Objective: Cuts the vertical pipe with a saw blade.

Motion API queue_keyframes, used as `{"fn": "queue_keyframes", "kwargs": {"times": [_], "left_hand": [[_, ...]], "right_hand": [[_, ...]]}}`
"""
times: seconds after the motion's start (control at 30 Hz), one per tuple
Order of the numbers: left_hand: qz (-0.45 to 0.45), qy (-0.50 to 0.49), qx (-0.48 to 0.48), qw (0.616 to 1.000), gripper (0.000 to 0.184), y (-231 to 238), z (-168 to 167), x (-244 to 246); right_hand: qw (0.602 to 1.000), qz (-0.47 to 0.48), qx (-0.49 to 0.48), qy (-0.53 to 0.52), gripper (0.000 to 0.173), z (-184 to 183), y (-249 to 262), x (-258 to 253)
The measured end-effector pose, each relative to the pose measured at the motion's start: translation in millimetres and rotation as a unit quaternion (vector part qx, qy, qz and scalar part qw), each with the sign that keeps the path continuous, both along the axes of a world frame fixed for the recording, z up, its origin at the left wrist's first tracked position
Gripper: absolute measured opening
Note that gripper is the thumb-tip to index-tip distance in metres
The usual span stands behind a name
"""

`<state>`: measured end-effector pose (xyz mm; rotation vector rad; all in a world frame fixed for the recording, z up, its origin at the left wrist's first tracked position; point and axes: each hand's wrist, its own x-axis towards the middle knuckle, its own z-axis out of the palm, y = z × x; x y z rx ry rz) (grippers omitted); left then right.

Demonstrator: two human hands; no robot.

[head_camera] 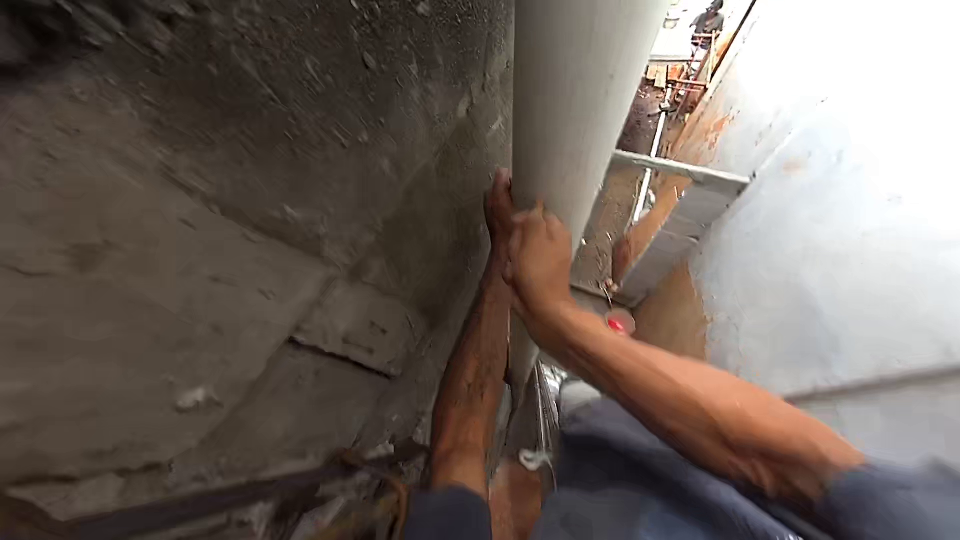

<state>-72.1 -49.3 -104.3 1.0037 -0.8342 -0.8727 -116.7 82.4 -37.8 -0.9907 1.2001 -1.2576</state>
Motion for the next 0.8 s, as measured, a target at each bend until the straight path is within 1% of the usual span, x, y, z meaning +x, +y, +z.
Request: {"fn": "queue_keyframes", "kwargs": {"times": [0.07,0.13,0.2,0.23,0.27,0.33,0.4,0.43,0.47,0.53,0.63,0.67,0.73,0.77,0.8], "left_hand": [[0.035,-0.020,-0.015,0.999,0.041,-1.7,18.0,5.7],[0.035,-0.016,0.005,0.999,0.042,5.8,4.1,1.6],[0.035,-0.039,-0.007,0.999,0.044,-9.4,1.8,8.6],[0.028,-0.044,0.000,0.999,0.046,-11.5,-0.1,7.1],[0.025,-0.037,0.016,0.999,0.048,-8.8,1.6,2.1],[0.022,-0.022,0.037,0.999,0.047,-0.7,9.3,-2.3],[0.016,-0.033,0.030,0.999,0.050,-0.9,15.3,6.2],[0.013,-0.044,0.041,0.998,0.052,4.8,13.1,6.3],[0.018,-0.051,0.050,0.997,0.051,5.2,13.6,8.4],[0.000,-0.055,0.079,0.995,0.050,5.5,13.8,7.3],[0.005,-0.080,0.094,0.992,0.053,3.3,18.8,6.9],[0.010,-0.088,0.100,0.991,0.053,7.7,15.3,5.7],[0.038,-0.117,0.092,0.988,0.046,1.0,20.9,6.7],[0.020,-0.148,0.106,0.983,0.040,4.0,24.1,6.8],[-0.004,-0.204,0.124,0.971,0.034,15.6,21.2,6.7]], "right_hand": [[1.000,0.005,-0.008,-0.016,0.032,6.8,-2.3,9.0],[1.000,0.029,0.002,0.002,0.032,0.8,9.4,2.9],[0.999,0.037,-0.019,0.009,0.035,6.0,-13.0,-6.9],[1.000,0.011,-0.014,-0.012,0.033,7.2,-18.5,-9.1],[1.000,0.000,-0.010,-0.015,0.034,5.8,-16.8,-9.9],[1.000,0.009,-0.001,0.007,0.037,2.4,0.5,-2.5],[1.000,0.019,-0.015,-0.004,0.033,-2.9,15.8,13.6],[0.999,0.028,-0.015,-0.009,0.032,-5.0,22.0,12.2],[0.999,0.040,-0.019,-0.014,0.031,-2.9,20.9,8.9],[0.999,0.038,-0.014,-0.024,0.033,0.8,16.4,2.9],[0.999,0.031,-0.020,-0.006,0.032,1.8,6.4,4.9],[0.999,0.033,-0.018,0.000,0.032,1.6,4.4,1.9],[0.999,0.014,-0.030,-0.020,0.030,7.2,-13.4,5.5],[0.999,0.009,-0.030,-0.020,0.029,4.4,-16.2,6.0],[1.000,0.004,-0.023,-0.015,0.029,-0.5,-12.5,5.9]]}}
